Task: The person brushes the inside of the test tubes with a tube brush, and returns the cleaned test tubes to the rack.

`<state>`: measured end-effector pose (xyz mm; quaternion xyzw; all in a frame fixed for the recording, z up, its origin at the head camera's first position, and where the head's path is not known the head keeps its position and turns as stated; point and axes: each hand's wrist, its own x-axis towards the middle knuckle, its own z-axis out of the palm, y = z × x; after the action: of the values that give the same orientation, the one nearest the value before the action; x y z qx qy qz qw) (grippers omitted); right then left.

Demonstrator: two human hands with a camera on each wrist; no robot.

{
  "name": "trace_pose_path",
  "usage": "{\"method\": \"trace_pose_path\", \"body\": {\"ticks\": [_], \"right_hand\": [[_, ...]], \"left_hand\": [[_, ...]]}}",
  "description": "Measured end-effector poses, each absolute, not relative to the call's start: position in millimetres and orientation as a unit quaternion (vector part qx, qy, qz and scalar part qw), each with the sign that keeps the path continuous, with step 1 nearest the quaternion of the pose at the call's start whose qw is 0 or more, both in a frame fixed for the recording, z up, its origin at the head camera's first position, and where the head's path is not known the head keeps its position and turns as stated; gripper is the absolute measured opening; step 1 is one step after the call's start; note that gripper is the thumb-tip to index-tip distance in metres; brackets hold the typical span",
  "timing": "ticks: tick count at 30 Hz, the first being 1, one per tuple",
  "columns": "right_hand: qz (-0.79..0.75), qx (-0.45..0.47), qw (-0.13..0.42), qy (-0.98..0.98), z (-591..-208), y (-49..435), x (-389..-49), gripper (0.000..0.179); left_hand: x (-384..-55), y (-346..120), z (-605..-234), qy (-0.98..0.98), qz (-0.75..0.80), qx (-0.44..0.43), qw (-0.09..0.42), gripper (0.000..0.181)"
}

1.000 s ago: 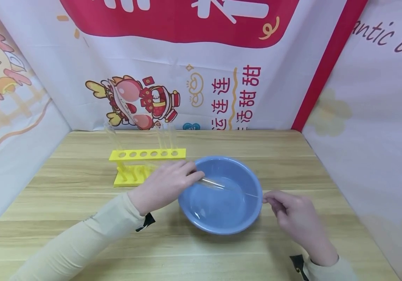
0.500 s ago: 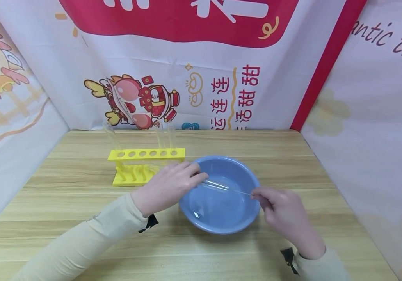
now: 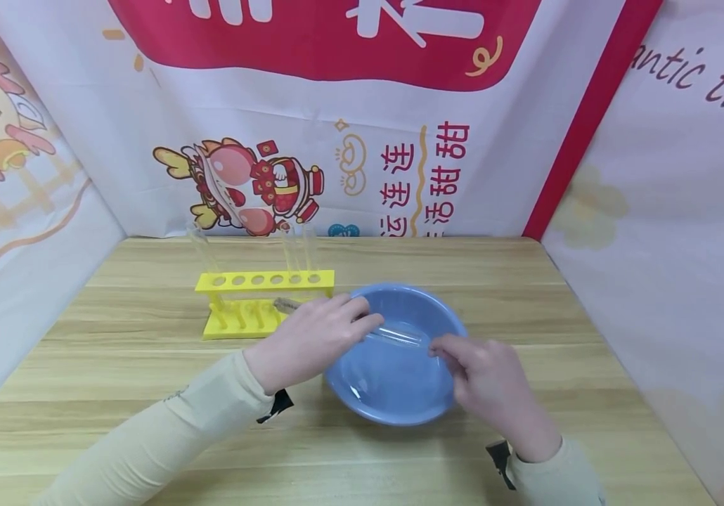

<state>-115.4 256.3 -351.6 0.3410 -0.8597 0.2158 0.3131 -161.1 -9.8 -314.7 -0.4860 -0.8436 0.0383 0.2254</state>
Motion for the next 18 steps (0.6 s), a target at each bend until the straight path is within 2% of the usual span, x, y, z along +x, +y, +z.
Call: {"method": "trace_pose_path", "body": {"ticks": [5, 9, 12, 18], "right_hand": [[0.134, 0.366, 0.366, -0.845, -350.5, 259.9, -118.5, 0.020], [0.019, 0.415, 0.465, -0.782, -349.0, 260.0, -122.7, 0.029], [-0.039, 0.437, 0.535, -0.722, -347.5, 258.9, -126.4, 0.025], [-0.058, 0.442, 0.579, -0.683, -347.1, 259.1, -131.9, 0.022]], "left_hand": [[-162.9, -13.0, -312.3, -0.858, 0.008, -0.479, 0.185, 0.037], [-164.5, -16.6, -310.1, -0.877, -0.020, -0.464, 0.124, 0.044], [-165.2, -19.6, -309.0, -0.888, -0.036, -0.452, 0.080, 0.050], [-164.8, -25.0, -309.1, -0.892, -0.060, -0.445, 0.047, 0.051]]}}
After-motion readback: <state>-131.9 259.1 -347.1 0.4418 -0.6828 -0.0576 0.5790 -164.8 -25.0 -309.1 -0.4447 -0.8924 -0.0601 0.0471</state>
